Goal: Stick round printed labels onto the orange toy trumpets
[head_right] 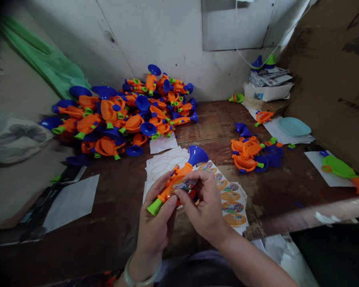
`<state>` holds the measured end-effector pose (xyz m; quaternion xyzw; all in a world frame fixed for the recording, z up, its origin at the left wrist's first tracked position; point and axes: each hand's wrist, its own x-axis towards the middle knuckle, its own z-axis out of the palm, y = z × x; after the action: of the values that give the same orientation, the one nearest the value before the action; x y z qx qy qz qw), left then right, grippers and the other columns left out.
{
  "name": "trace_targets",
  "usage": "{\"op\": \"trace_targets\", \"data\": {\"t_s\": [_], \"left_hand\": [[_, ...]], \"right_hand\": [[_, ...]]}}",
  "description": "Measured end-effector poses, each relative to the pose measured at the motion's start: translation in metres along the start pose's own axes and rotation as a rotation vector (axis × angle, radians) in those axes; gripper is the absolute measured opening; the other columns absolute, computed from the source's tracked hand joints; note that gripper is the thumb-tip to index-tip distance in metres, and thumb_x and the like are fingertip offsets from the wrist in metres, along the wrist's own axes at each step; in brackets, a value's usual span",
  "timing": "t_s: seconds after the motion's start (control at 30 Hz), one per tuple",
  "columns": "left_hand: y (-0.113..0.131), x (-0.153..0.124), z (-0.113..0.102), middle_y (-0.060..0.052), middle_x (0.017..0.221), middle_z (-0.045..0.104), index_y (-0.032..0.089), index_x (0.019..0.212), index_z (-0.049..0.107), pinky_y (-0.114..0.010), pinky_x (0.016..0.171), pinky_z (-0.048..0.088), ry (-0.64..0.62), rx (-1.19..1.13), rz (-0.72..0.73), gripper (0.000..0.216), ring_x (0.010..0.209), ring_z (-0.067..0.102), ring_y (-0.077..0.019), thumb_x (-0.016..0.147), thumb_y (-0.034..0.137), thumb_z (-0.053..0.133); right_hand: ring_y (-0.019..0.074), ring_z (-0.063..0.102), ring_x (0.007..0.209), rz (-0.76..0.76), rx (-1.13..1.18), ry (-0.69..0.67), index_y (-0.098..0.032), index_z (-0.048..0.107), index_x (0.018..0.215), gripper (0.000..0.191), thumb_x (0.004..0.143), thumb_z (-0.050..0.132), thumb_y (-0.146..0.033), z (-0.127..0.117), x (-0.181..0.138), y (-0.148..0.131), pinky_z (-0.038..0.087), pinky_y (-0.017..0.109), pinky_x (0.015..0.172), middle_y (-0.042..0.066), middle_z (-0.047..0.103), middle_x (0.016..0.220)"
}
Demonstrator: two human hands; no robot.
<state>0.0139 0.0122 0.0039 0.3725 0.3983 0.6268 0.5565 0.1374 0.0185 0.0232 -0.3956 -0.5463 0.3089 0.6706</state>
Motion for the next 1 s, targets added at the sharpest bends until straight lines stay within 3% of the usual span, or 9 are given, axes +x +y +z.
{"op": "trace_targets", "data": {"t_s": [0.3, 0.5, 0.67, 1.0], "left_hand": [[-0.004, 0.002, -0.002, -0.007, 0.147, 0.078, 0.034, 0.130, 0.084, -0.036, 0.114, 0.062, -0.013, -0.005, 0.115, 0.040, 0.137, 0.074, -0.0298, 0.091, 0.036, 0.092], [-0.005, -0.003, -0.002, -0.005, 0.153, 0.073, 0.038, 0.136, 0.080, -0.033, 0.116, 0.060, -0.057, 0.036, 0.286, 0.042, 0.143, 0.069, -0.0278, 0.097, 0.024, 0.084], [-0.003, -0.007, -0.005, -0.005, 0.161, 0.067, 0.038, 0.141, 0.077, -0.033, 0.120, 0.055, -0.126, 0.029, 0.305, 0.044, 0.150, 0.062, -0.0262, 0.101, 0.021, 0.078], [0.003, -0.010, -0.005, -0.007, 0.159, 0.069, 0.037, 0.140, 0.078, -0.036, 0.118, 0.058, -0.107, 0.039, 0.263, 0.043, 0.147, 0.065, -0.0294, 0.099, 0.023, 0.082]], "right_hand": [[0.0146, 0.074, 0.091, -0.066, -0.114, -0.003, -0.033, 0.061, 0.121, 0.038, 0.095, 0.078, -0.011, 0.003, -0.002, 0.005, 0.063, 0.024, 0.077, -0.001, 0.071, 0.108], [0.0226, 0.069, 0.108, -0.321, -0.491, 0.068, -0.028, 0.068, 0.106, 0.014, 0.100, 0.071, -0.016, -0.007, 0.016, 0.001, 0.059, 0.041, 0.099, 0.004, 0.069, 0.109], [0.0248, 0.067, 0.102, -0.254, -0.596, 0.053, -0.026, 0.071, 0.095, 0.009, 0.102, 0.067, -0.023, -0.012, 0.025, -0.001, 0.058, 0.043, 0.090, 0.005, 0.067, 0.104], [0.0262, 0.066, 0.102, -0.220, -0.611, 0.043, -0.027, 0.075, 0.095, 0.011, 0.103, 0.068, -0.028, -0.010, 0.023, 0.000, 0.058, 0.045, 0.090, 0.006, 0.066, 0.104]]}}
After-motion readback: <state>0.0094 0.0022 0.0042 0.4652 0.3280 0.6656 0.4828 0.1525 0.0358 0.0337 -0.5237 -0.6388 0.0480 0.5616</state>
